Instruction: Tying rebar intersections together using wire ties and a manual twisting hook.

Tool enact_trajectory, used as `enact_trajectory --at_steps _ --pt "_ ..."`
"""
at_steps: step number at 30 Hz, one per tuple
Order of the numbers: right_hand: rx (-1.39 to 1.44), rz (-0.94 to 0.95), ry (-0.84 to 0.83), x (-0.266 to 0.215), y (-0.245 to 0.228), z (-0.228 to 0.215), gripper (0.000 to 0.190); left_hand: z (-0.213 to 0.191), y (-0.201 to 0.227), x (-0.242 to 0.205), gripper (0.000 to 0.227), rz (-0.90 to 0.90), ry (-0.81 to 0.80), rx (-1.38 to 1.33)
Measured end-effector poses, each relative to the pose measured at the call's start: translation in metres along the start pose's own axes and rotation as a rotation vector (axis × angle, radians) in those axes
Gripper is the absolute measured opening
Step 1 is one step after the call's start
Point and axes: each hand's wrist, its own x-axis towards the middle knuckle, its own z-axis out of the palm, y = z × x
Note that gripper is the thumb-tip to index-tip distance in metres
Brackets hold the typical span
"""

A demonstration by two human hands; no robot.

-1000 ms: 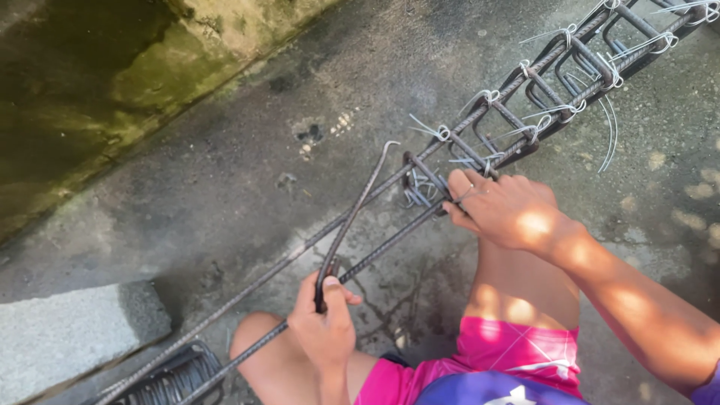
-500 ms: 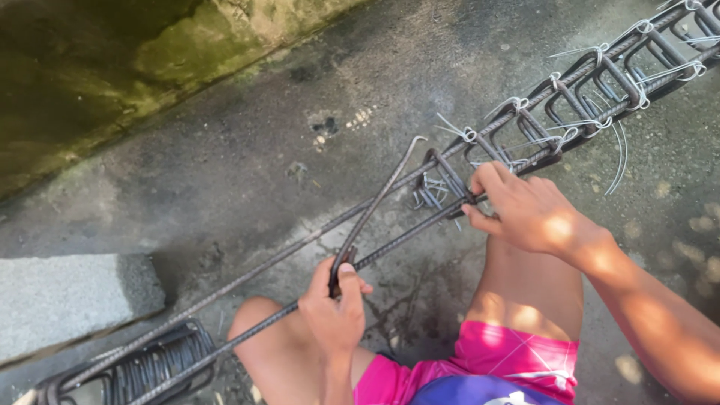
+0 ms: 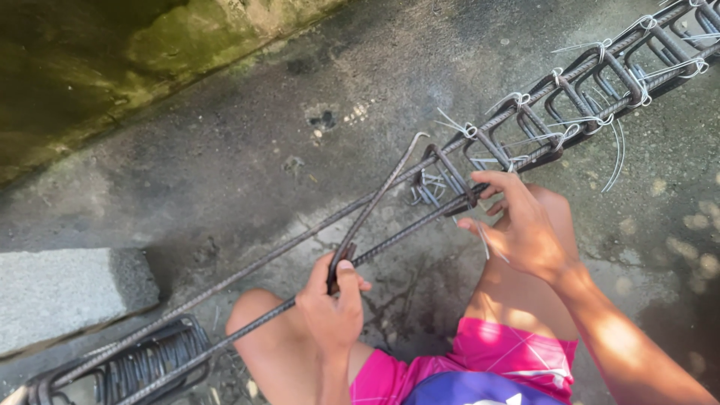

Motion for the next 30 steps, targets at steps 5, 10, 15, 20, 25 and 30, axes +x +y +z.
enact_trajectory --at_steps 5,10,15,20,25,30 --pt "0.122 -0.018 0.021 0.003 0.004 0.005 0.062 0.000 0.001 0.000 0.018 -0.028 -0.009 -0.002" --pt "0.195 -0.093 0.054 0.005 0.020 0.011 0.058 -0.001 -0.001 0.000 0.018 -0.023 -0.011 -0.003" --pt "0.324 -0.029 0.084 0.004 0.025 0.018 0.046 0.001 -0.005 0.000 0.020 -0.040 -0.001 0.002" --pt "0.392 0.047 0.146 0.006 0.018 0.021 0.034 -0.001 -0.001 0.000 0.019 -0.013 -0.012 0.021" --pt "0.317 0.075 0.160 0.005 0.013 0.020 0.043 0.000 -0.002 0.000 0.019 0.004 -0.010 0.005" --pt "0.285 -0.080 0.179 -0.005 0.015 0.023 0.057 0.001 -0.005 0.000 0.020 -0.022 -0.003 -0.006"
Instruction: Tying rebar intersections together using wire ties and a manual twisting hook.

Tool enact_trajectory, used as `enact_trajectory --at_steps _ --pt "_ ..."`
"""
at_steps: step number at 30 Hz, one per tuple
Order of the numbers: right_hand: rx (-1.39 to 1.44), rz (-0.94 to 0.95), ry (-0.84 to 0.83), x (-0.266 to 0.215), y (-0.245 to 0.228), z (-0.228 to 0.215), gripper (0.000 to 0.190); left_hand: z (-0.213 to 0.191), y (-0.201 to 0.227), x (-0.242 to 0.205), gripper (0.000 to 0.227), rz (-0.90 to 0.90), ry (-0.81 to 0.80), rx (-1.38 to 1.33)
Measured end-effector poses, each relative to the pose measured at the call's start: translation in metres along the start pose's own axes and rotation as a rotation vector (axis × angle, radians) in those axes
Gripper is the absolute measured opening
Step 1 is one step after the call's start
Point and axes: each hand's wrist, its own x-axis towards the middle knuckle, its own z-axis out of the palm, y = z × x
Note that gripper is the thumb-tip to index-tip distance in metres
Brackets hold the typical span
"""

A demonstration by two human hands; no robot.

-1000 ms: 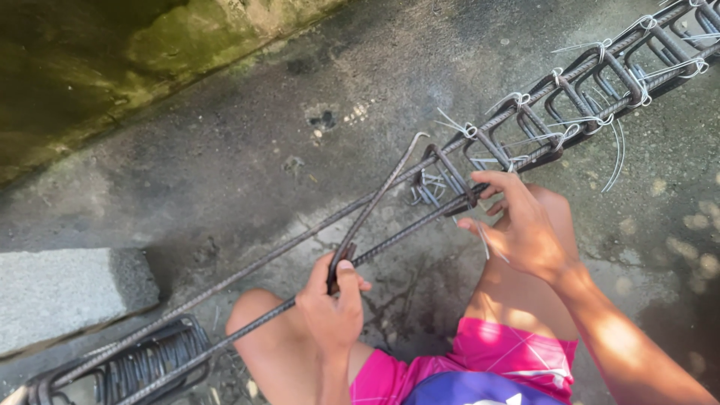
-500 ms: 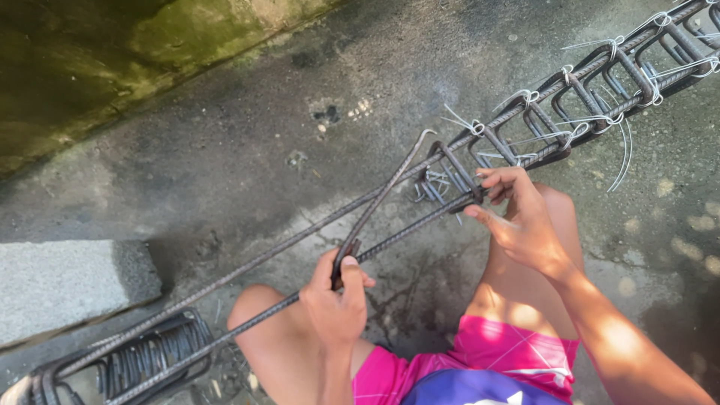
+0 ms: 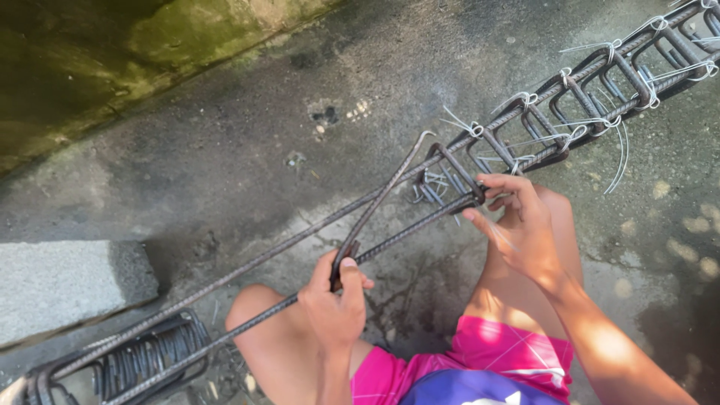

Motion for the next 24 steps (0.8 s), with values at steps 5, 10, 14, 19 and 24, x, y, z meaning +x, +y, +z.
enact_trajectory --at_steps 5,10,14,19,24 --pt "-0.062 -0.104 0.037 -0.005 0.007 0.004 0.051 0.001 0.002 0.001 0.020 0.004 0.005 0.019" --pt "-0.121 -0.128 0.096 -0.005 0.002 0.013 0.052 0.003 0.000 0.000 0.019 0.007 0.018 0.025" --pt "-0.170 -0.098 0.105 -0.006 -0.006 0.018 0.049 0.000 0.005 -0.010 0.019 0.081 0.041 0.132" --pt "-0.086 -0.071 0.098 -0.010 0.002 0.014 0.055 -0.002 0.007 -0.048 0.023 0.340 0.088 0.351" --pt "-0.044 -0.096 0.086 -0.008 0.001 0.006 0.051 0.000 0.002 -0.069 0.022 0.419 0.104 0.244"
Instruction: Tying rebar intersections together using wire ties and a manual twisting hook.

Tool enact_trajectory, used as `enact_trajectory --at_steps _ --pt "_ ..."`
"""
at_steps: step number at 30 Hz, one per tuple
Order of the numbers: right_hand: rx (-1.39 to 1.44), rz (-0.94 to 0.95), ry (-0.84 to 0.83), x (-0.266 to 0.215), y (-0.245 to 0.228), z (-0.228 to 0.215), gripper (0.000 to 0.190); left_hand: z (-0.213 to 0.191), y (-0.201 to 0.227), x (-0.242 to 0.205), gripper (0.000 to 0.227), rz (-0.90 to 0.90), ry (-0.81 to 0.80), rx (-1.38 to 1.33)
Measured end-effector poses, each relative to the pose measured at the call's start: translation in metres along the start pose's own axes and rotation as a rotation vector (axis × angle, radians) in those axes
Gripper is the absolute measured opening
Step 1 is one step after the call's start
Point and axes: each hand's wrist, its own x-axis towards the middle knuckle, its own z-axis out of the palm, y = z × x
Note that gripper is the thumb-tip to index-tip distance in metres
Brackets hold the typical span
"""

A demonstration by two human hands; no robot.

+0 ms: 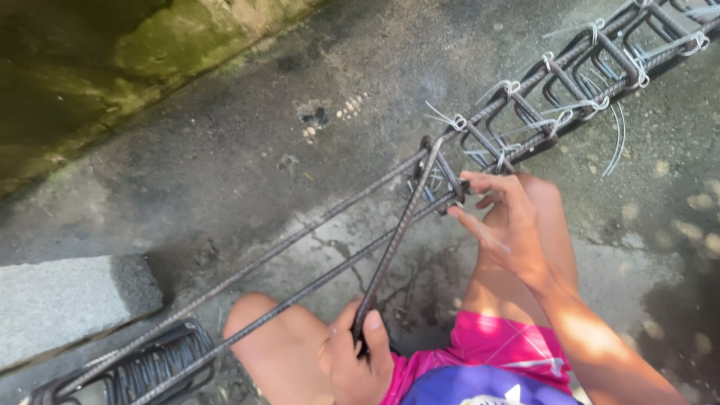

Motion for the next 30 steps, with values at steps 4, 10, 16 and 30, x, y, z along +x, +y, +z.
enact_trajectory --at_steps 4,10,16,30 --pt "0.021 0.086 -0.079 0.010 -0.007 -0.014 0.062 0.008 -0.006 -0.020 0.020 -0.054 0.044 0.057" --pt "0.167 0.178 -0.144 0.016 -0.006 -0.024 0.064 0.037 -0.010 -0.059 0.029 -0.559 0.062 -0.268" --pt "0.194 0.194 -0.161 0.018 -0.006 -0.024 0.063 0.055 -0.016 -0.070 0.020 -0.236 -0.101 -0.063" --pt "0.277 0.176 -0.223 0.014 0.011 -0.030 0.072 0.050 0.011 -0.097 0.027 -0.806 -0.118 -0.667"
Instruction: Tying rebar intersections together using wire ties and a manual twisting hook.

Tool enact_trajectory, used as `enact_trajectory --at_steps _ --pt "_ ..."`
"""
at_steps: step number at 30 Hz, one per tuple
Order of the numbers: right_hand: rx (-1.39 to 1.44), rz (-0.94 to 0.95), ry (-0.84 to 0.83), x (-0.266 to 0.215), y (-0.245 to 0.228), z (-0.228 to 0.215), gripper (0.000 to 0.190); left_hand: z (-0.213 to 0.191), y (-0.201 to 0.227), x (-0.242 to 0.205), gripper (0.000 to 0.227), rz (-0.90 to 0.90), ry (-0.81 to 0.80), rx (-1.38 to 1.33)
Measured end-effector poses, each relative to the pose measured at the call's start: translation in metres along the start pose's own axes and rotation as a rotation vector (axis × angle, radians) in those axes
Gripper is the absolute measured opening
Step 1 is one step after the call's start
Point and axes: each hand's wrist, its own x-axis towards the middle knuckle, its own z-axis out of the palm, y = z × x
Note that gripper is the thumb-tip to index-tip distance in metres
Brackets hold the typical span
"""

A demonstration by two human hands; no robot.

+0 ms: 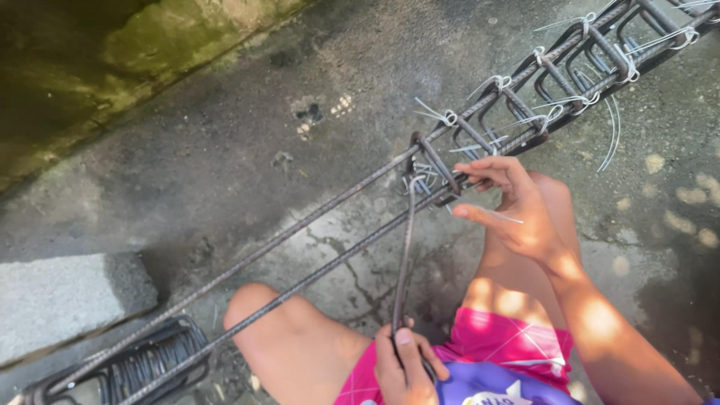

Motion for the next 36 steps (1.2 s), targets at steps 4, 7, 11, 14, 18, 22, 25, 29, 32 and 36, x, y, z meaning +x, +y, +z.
enact_trajectory --at_steps 4,7,11,14,18,22,25,29,32,36 --pt "0.036 0.006 0.034 -0.002 0.000 0.001 0.069 0.024 -0.002 -0.010 0.030 -0.112 -0.043 -0.020" --pt "0.040 0.021 0.033 -0.003 -0.003 0.002 0.064 0.033 0.001 -0.016 0.033 -0.181 -0.023 -0.180" --pt "0.038 -0.018 0.039 -0.003 -0.001 0.003 0.064 0.038 0.001 -0.018 0.030 -0.136 -0.025 -0.271" --pt "0.022 -0.023 0.038 -0.004 -0.001 0.004 0.065 0.033 -0.003 -0.020 0.030 -0.183 0.006 -0.328" --pt "0.005 -0.034 0.029 -0.003 -0.004 0.002 0.064 0.027 -0.004 -0.021 0.030 -0.203 0.014 -0.310" --pt "0.003 -0.018 0.042 -0.002 -0.006 0.001 0.064 0.027 -0.020 -0.021 0.029 -0.230 -0.003 -0.337" --pt "-0.012 -0.001 0.004 -0.003 -0.008 -0.001 0.066 0.027 -0.016 -0.021 0.030 -0.111 0.098 -0.335" --pt "-0.004 0.004 -0.016 -0.001 -0.008 -0.002 0.067 0.018 -0.019 -0.023 0.028 -0.022 0.096 -0.209" --pt "-0.019 0.023 -0.018 -0.002 -0.015 -0.001 0.067 0.017 -0.024 -0.031 0.028 -0.023 0.105 -0.161" --pt "-0.004 0.009 -0.013 -0.003 -0.007 -0.002 0.067 0.022 -0.012 -0.026 0.034 -0.004 0.146 -0.024"
